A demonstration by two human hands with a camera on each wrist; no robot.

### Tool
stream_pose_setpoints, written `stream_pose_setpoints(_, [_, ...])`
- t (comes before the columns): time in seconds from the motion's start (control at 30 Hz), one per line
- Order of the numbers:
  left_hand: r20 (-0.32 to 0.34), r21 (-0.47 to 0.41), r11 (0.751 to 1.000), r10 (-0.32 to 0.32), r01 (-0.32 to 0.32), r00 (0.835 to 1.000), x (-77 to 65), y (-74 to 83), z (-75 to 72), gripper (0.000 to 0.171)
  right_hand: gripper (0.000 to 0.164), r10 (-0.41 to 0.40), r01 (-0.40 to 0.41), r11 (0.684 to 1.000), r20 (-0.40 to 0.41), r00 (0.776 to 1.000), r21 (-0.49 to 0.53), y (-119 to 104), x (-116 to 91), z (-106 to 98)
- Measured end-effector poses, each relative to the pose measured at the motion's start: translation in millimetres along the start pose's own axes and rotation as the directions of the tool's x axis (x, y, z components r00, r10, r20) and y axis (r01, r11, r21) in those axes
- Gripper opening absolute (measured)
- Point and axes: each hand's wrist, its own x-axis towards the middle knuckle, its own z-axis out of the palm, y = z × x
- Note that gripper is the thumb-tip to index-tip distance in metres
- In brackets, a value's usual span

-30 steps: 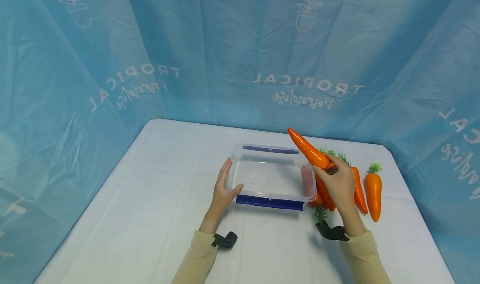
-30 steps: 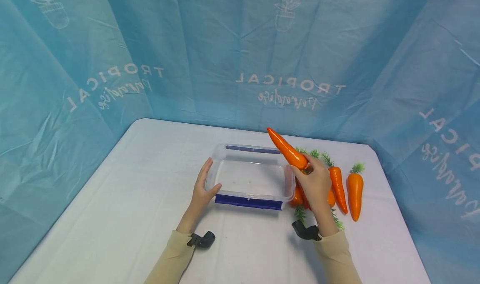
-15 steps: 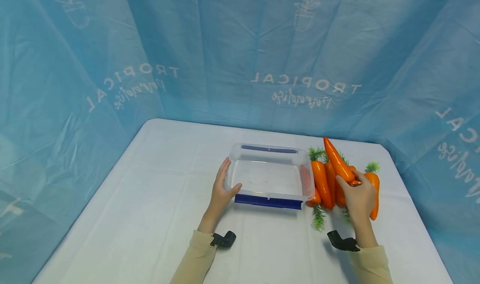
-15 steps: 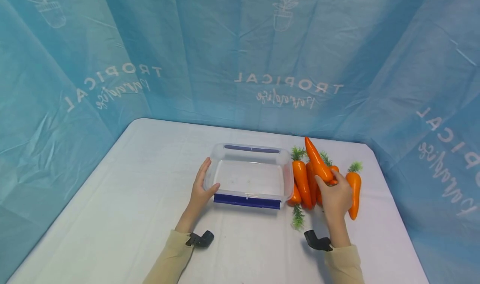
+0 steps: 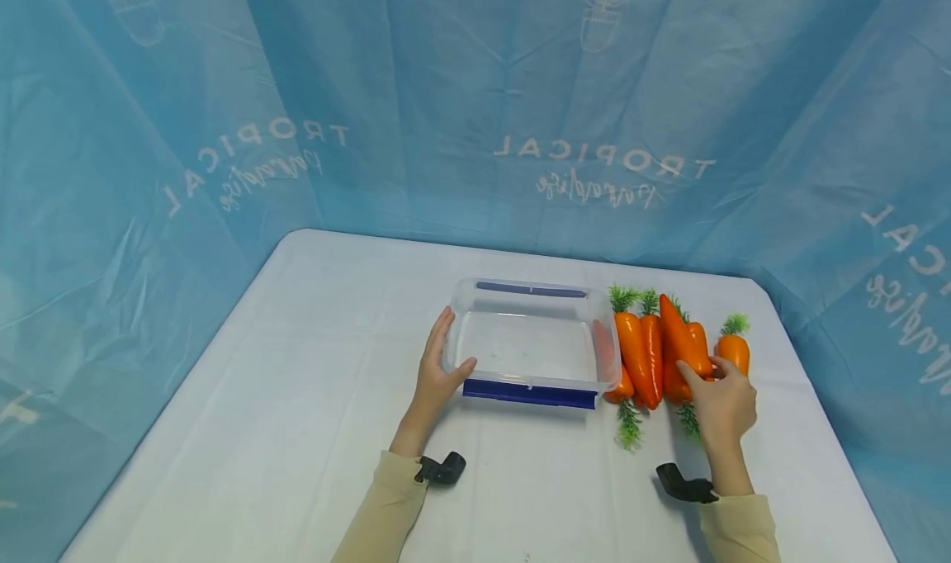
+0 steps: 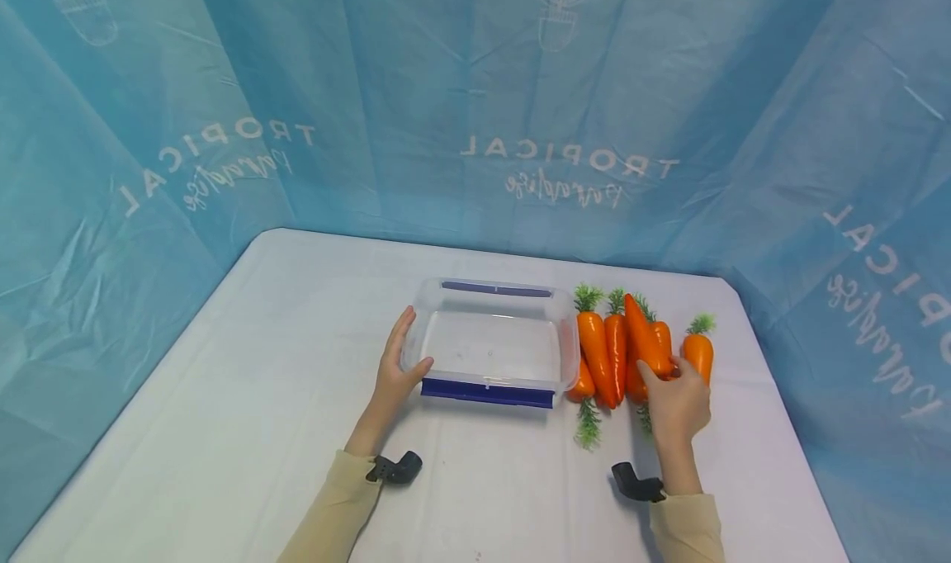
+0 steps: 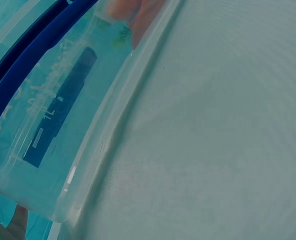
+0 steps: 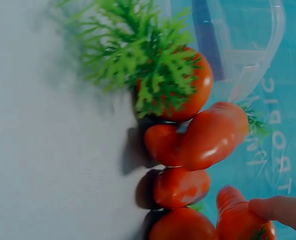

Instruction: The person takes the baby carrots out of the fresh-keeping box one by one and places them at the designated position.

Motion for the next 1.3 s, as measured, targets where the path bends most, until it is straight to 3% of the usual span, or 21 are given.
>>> stream_pose_setpoints(0.27, [-0.001, -0.004, 1.000, -0.003, 0.003, 1.000, -0.9, -0.5, 0.4, 0.077, 0.062, -0.018, 0.018, 0.999, -0.004, 1.000, -0.044, 1.8, -1.2, 1.5])
stream_pose_setpoints(0.53, [0.000, -0.008, 1.000, -0.008, 0.008, 1.000, -1.7, -1.0, 0.4, 0.076, 0.058, -0.119, 0.116, 0.977, -0.004, 0.993, -0.178, -1.5, -4.3, 3.4])
stream_pose_setpoints(0.77, [0.009, 0.001, 1.000, -0.015, 0.015, 1.000, -2.2, -1.4, 2.0, 0.075, 0.056, -0.151, 0.155, 0.968, 0.039, 0.988, -0.197, -3.7, -7.0, 0.5])
stream_pose_setpoints(0.93, [0.005, -0.001, 1.000, 0.002, -0.002, 1.000, -1.1, -3.5, 4.0, 0.076, 0.056, -0.146, 0.167, 0.963, 0.113, 0.983, -0.209, -8.5, -4.5, -7.1])
stream_pose_setpoints(1.03, [-0.012, 0.010, 0.999, 0.046, -0.046, 0.999, -1.1, -8.0, 6.4, 0.075, 0.056, -0.150, 0.182, 0.964, 0.164, 0.975, -0.195, -12.0, -3.3, -11.7])
stream_pose_setpoints(1.17, [-0.041, 0.057, 0.991, 0.121, -0.119, 0.992, -0.7, -27.6, 9.8, 0.065, 0.056, -0.160, 0.200, 0.965, 0.218, 0.963, -0.172, -15.8, -3.4, -13.5])
stream_pose_setpoints(1.3, [-0.053, 0.005, 0.992, 0.128, -0.128, 0.990, 1.2, -42.9, 10.7, 0.048, 0.055, -0.174, 0.224, 0.959, 0.260, 0.950, -0.176, -18.9, -2.8, -11.7])
